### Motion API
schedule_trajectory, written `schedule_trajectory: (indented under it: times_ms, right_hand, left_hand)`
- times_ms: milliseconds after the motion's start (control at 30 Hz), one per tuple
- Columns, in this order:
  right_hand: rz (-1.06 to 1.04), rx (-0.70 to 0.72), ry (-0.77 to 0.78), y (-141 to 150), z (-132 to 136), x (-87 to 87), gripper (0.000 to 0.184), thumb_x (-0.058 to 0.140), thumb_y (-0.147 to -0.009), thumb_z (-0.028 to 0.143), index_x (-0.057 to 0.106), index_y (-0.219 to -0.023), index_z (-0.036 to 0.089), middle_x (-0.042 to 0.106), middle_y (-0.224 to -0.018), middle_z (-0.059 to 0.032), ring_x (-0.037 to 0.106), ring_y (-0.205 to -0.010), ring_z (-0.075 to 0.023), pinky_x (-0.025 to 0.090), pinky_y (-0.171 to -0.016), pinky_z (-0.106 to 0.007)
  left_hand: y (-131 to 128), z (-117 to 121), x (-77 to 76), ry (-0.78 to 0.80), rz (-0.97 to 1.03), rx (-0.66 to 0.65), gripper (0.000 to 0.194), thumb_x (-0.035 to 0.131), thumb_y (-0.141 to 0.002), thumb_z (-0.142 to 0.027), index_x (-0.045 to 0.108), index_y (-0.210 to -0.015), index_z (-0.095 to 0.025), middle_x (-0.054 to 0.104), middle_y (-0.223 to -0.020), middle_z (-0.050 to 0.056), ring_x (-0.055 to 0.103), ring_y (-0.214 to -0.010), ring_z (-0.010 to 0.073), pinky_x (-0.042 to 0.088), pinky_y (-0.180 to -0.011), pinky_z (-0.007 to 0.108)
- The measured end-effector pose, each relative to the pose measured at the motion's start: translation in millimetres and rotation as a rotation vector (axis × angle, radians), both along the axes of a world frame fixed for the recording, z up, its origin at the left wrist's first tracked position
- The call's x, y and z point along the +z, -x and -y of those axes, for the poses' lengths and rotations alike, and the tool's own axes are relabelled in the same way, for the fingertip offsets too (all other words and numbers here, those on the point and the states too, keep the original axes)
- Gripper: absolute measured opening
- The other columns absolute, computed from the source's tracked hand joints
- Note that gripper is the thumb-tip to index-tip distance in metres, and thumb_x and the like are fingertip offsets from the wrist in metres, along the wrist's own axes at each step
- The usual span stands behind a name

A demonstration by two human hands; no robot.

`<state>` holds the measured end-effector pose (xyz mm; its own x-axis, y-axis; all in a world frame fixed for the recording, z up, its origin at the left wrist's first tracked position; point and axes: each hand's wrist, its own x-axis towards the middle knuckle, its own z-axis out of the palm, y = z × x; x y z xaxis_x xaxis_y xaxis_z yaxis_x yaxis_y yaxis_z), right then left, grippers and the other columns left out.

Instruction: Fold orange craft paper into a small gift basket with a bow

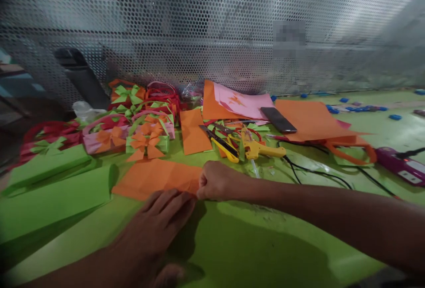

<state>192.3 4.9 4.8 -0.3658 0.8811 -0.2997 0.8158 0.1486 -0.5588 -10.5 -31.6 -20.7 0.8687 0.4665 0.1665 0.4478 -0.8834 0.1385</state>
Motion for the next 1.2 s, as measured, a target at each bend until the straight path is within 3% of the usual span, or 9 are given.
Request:
schedule_trajectory:
  times_ms: [367,567,1000,1200]
  right_hand:
    - [0.062,0.011,0.045,3,-6,4.4,0.018,0.06,-0.059,0.032,0.053,-0.053,0.016,0.043,-0.045,0.0051,0.036,-0.042,-0.0073,0.021,-0.037,-0.021]
    - [0.079,-0.039,0.107,-11,-4,5.6,0.018,0.059,-0.061,0.031,0.051,-0.055,0.016,0.044,-0.048,0.0048,0.038,-0.045,-0.0071,0.023,-0.039,-0.019]
    - [0.161,-0.098,0.08,-19,3,10.4,0.021,0.052,-0.062,0.023,0.041,-0.045,0.017,0.029,-0.043,0.0065,0.027,-0.041,-0.0055,0.016,-0.039,-0.021]
    - [0.306,-0.078,-0.048,-16,7,15.4,0.022,0.048,-0.063,0.011,0.04,-0.044,0.016,0.03,-0.042,0.0049,0.027,-0.041,-0.0065,0.019,-0.042,-0.024]
  left_hand:
    - [6,-5,-18.8,-0.143,0.066,-0.044,0.076,0.038,-0.076,-0.068,0.049,-0.119,-0.008,0.052,-0.121,0.014,0.036,-0.115,0.0327,0.022,-0.097,0.048]
    - [6,-5,-24.5,-0.208,0.11,-0.018,0.066,0.036,-0.078,-0.066,0.053,-0.115,-0.014,0.054,-0.12,0.009,0.038,-0.115,0.0281,0.016,-0.1,0.045]
    - [7,0,-22.4,-0.186,0.056,0.045,0.068,0.036,-0.078,-0.067,0.051,-0.119,-0.015,0.052,-0.128,0.005,0.038,-0.116,0.0292,0.011,-0.102,0.044]
    - [10,1,-13.8,-0.112,0.019,0.015,0.064,0.04,-0.081,-0.06,0.045,-0.125,-0.013,0.048,-0.132,0.008,0.036,-0.12,0.0302,0.015,-0.101,0.046]
